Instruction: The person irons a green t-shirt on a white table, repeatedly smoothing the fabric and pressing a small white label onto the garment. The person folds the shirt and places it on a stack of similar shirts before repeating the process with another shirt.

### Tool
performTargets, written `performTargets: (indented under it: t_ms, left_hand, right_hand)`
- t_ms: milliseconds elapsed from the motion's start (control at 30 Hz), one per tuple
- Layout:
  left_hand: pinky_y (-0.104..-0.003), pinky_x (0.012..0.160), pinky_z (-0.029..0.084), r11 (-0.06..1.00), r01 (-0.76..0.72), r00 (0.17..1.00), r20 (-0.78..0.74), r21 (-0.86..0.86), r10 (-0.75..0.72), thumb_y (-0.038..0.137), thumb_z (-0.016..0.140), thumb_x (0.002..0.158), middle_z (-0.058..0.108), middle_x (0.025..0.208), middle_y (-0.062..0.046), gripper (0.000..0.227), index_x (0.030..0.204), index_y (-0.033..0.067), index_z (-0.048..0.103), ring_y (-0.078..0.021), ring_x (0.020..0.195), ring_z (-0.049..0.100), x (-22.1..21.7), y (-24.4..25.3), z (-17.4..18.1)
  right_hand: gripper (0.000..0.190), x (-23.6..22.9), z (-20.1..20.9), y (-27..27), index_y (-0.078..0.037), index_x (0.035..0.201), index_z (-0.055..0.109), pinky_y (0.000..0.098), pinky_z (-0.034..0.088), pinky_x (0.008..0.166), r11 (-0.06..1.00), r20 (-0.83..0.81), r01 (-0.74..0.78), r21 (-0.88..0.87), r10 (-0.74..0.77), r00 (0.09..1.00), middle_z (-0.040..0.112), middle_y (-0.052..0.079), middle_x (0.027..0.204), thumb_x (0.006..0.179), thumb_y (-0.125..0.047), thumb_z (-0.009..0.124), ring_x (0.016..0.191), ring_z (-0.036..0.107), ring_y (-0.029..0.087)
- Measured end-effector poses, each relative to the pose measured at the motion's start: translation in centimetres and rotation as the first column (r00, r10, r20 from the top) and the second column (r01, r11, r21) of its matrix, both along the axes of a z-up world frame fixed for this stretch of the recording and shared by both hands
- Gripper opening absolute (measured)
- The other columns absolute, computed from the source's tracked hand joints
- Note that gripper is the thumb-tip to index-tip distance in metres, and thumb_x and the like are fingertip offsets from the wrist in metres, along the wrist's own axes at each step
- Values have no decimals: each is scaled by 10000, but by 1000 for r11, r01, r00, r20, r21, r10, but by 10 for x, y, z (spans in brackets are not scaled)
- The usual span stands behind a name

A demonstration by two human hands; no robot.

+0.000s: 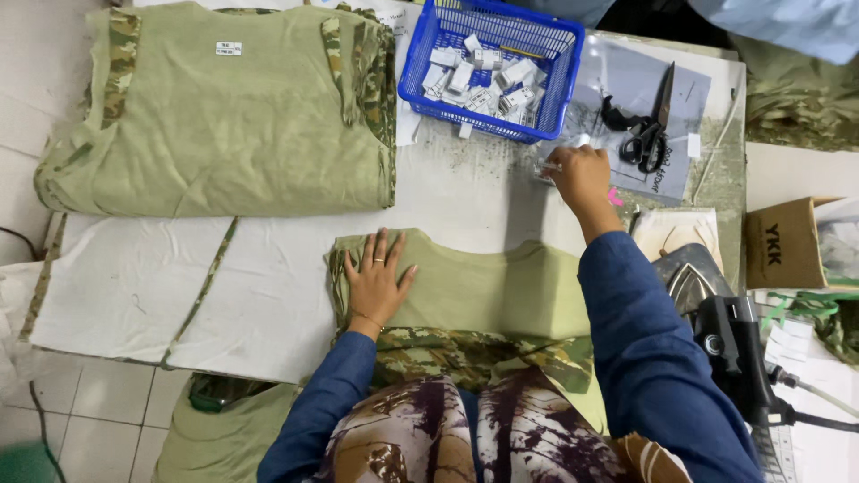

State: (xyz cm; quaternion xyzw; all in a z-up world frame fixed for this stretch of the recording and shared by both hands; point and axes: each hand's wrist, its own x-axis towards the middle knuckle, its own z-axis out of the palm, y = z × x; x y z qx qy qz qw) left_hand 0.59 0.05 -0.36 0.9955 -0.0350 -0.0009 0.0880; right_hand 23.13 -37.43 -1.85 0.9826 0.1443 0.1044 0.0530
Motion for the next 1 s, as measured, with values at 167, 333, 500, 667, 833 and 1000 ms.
performTargets:
  t_ms: [167,333,500,667,833,1000]
  left_hand:
    - [-696,1072,172,1000,0,1000,-4,17,0,586,346,971,312,1574,-92,626,1523,295,290,-279,1446,291,-2,0,-5]
    - [-694,1068,183,999,0,999,42,47,-2,567,370,968,335,1568,-91,621,1525,299,301,-276,1441,310,-7,-5,-11]
    - [-755,1041,61,999,-46,992,116,-12,47,504,376,991,284,1591,-147,607,1538,253,304,-341,1466,231,-25,-32,-1]
    - [-787,1013,6,974,-143,985,-121,-176,123,626,533,855,205,1614,-163,858,1552,221,241,-369,1495,116,-32,-64,2]
    - [-793,1019,31,966,-180,975,-162,-188,150,690,613,747,133,1629,-176,1044,1562,191,191,-405,1491,82,-24,-74,19]
    - [-796,1020,21,957,-223,963,-195,-184,186,697,629,720,89,1639,-138,1075,1567,217,176,-385,1495,39,-20,-77,13]
  right_hand:
    - [232,-113,20,51,-244,966,652,368,456,832,989,134,-96,115,80,988,638,-39,832,812,-378,763,875,614,191]
    - [254,-241,23,96,-231,1008,633,356,416,876,926,-11,-308,218,318,948,632,-36,880,834,-406,691,907,592,164]
    - [380,-263,27,94,-119,1003,637,431,439,816,829,-332,324,455,-180,926,587,95,1024,821,-429,762,982,569,302]
    - [450,-260,14,96,-128,982,598,435,401,836,768,-421,426,478,-225,878,559,108,1061,767,-476,785,1014,548,328]
    - [506,-256,28,99,-126,998,572,446,373,865,705,-490,500,503,-244,837,534,107,1067,714,-471,811,1051,521,345]
    - [508,-251,22,98,-169,965,538,424,341,874,662,-495,522,539,-252,831,499,63,1028,707,-514,808,1042,501,317]
